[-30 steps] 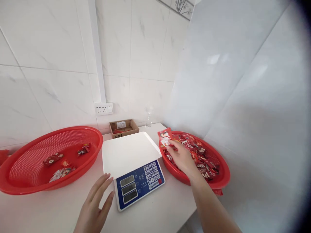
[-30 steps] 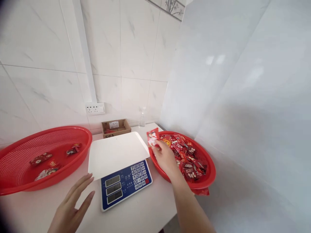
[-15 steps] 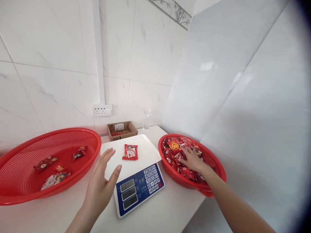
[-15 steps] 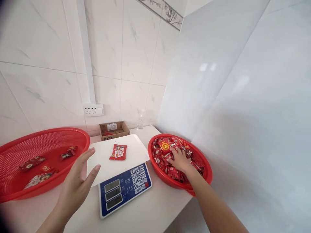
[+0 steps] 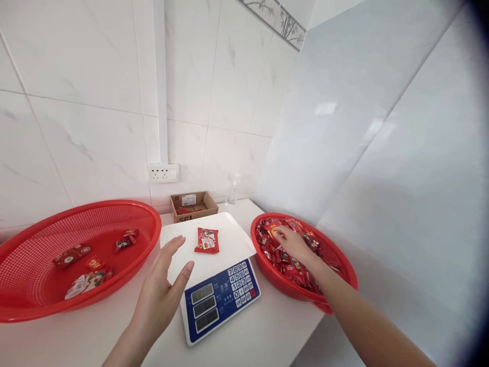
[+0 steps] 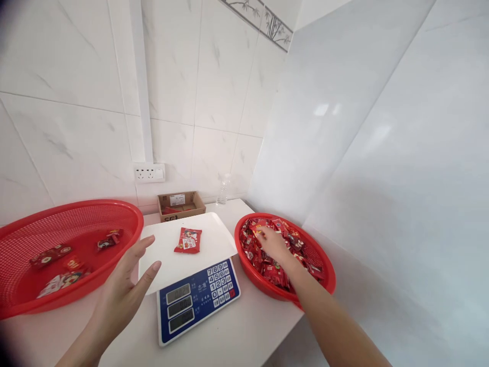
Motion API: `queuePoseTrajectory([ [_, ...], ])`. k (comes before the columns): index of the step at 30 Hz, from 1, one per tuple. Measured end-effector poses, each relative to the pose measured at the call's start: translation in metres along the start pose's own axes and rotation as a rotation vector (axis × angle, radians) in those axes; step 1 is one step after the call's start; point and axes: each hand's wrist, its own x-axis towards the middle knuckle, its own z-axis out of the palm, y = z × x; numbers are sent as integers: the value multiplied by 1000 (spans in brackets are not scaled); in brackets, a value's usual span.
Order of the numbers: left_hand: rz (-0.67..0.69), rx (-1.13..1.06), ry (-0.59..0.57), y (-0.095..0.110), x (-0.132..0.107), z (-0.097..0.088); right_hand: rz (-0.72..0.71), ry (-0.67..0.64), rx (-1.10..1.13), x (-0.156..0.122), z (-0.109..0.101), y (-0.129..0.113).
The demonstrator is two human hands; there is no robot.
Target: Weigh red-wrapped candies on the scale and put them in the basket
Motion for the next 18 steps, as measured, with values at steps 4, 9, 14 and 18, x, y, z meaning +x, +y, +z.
queuePoseTrajectory([
  [4,16,12,14,-1,0,-5,-71,-156,48,13,36,-21],
  [9,29,4,27,-4,2,-7,-106,-186,27,11,49,-11],
  [14,58,51,-5,-1,1,-5,-122,-172,27,5,48,-7],
  [18,110,86,-27,1,-2,-5,-77,-113,45,7,48,-9],
])
